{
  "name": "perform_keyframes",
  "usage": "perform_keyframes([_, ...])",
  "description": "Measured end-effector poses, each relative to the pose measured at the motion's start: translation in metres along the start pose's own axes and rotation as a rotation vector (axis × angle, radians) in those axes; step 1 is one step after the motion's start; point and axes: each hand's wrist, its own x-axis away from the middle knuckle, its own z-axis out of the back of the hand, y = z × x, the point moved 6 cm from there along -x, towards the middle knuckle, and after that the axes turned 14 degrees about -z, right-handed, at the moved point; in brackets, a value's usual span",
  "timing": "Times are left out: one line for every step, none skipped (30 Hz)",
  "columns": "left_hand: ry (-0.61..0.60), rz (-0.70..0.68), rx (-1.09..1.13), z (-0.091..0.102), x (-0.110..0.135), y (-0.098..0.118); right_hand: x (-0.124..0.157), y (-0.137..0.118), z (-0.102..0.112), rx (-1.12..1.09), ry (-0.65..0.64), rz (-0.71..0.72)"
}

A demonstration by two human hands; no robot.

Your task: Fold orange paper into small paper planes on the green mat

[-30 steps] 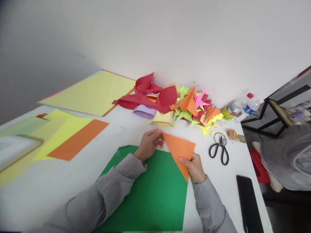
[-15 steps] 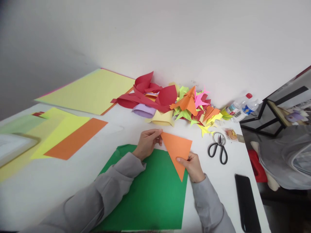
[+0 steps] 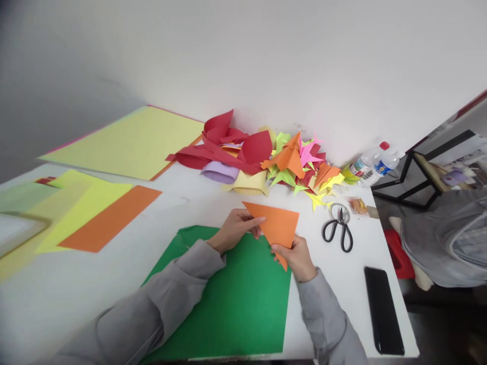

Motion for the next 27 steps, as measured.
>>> perform_keyframes([0.010,-0.003,-0.006,0.001,0.000,0.000,0.000,0.000,0.000,0.000,-0.001,0.001])
perform_keyframes([0.021,-0.008,-0.012,0.002,0.000,0.001,0.000,0.000,0.000,0.002,-0.005,0.005])
perform_keyframes([0.027,-0.014,-0.016,0.002,0.000,0.001,0.000,-0.001,-0.001,0.003,-0.009,0.009])
perform_keyframes([0.030,-0.019,-0.019,0.003,-0.001,0.002,0.000,-0.001,-0.001,0.005,-0.012,0.014])
perform_keyframes([0.031,-0.023,-0.020,0.003,-0.001,0.002,0.000,-0.001,-0.002,0.006,-0.014,0.018])
perform_keyframes([0.031,-0.028,-0.021,0.003,-0.001,0.003,0.000,-0.001,-0.002,0.006,-0.015,0.023])
perform_keyframes([0.035,-0.032,-0.021,0.003,-0.001,0.003,0.000,-0.001,-0.002,0.005,-0.016,0.027])
perform_keyframes([0.038,-0.036,-0.020,0.003,-0.001,0.003,0.000,-0.001,-0.002,0.004,-0.017,0.031])
perform_keyframes([0.040,-0.040,-0.019,0.003,-0.001,0.003,0.000,-0.001,-0.002,0.003,-0.019,0.033])
perform_keyframes([0.042,-0.043,-0.020,0.003,-0.001,0.003,0.000,-0.001,-0.002,0.002,-0.020,0.035])
perform_keyframes([0.044,-0.043,-0.022,0.003,-0.001,0.003,-0.001,-0.001,-0.001,0.001,-0.020,0.035])
perform_keyframes([0.046,-0.041,-0.025,0.004,-0.001,0.003,-0.001,0.000,-0.001,0.002,-0.019,0.032])
perform_keyframes([0.050,-0.040,-0.025,0.004,-0.001,0.002,-0.001,0.001,-0.001,0.004,-0.019,0.029])
perform_keyframes([0.058,-0.039,-0.023,0.005,-0.002,0.002,-0.001,0.001,0.000,0.007,-0.017,0.024])
perform_keyframes([0.067,-0.038,-0.017,0.006,-0.002,0.002,-0.001,0.002,0.000,0.014,-0.018,0.018])
perform_keyframes([0.073,-0.036,-0.007,0.007,-0.002,0.002,-0.001,0.003,0.000,0.022,-0.021,0.014])
perform_keyframes([0.074,-0.032,0.009,0.008,-0.002,0.001,0.000,0.003,0.000,0.029,-0.024,0.016])
perform_keyframes([0.065,-0.025,0.026,0.009,-0.003,0.000,0.000,0.003,0.000,0.030,-0.025,0.028])
perform_keyframes([0.048,-0.015,0.044,0.009,-0.003,-0.001,0.000,0.003,0.000,0.019,-0.022,0.049])
perform_keyframes([0.025,-0.006,0.060,0.008,-0.003,-0.002,0.000,0.002,0.001,-0.003,-0.014,0.078])
perform_keyframes([-0.005,0.002,0.073,0.007,-0.003,-0.003,0.000,0.001,0.003,-0.030,0.001,0.111])
perform_keyframes([-0.034,0.009,0.079,0.006,-0.003,-0.004,0.000,-0.001,0.005,-0.059,0.022,0.143])
perform_keyframes([-0.066,0.017,0.080,0.004,-0.002,-0.005,0.000,-0.001,0.007,-0.086,0.046,0.169])
perform_keyframes([-0.097,0.027,0.078,0.002,-0.001,-0.005,0.000,-0.002,0.010,-0.109,0.068,0.187])
perform_keyframes([-0.128,0.037,0.076,-0.001,0.000,-0.005,0.000,-0.002,0.012,-0.127,0.086,0.196])
perform_keyframes([-0.161,0.048,0.078,-0.005,0.002,-0.004,0.000,-0.002,0.013,-0.143,0.093,0.197])
perform_keyframes([-0.187,0.056,0.079,-0.008,0.004,-0.004,0.000,-0.001,0.014,-0.157,0.089,0.190])
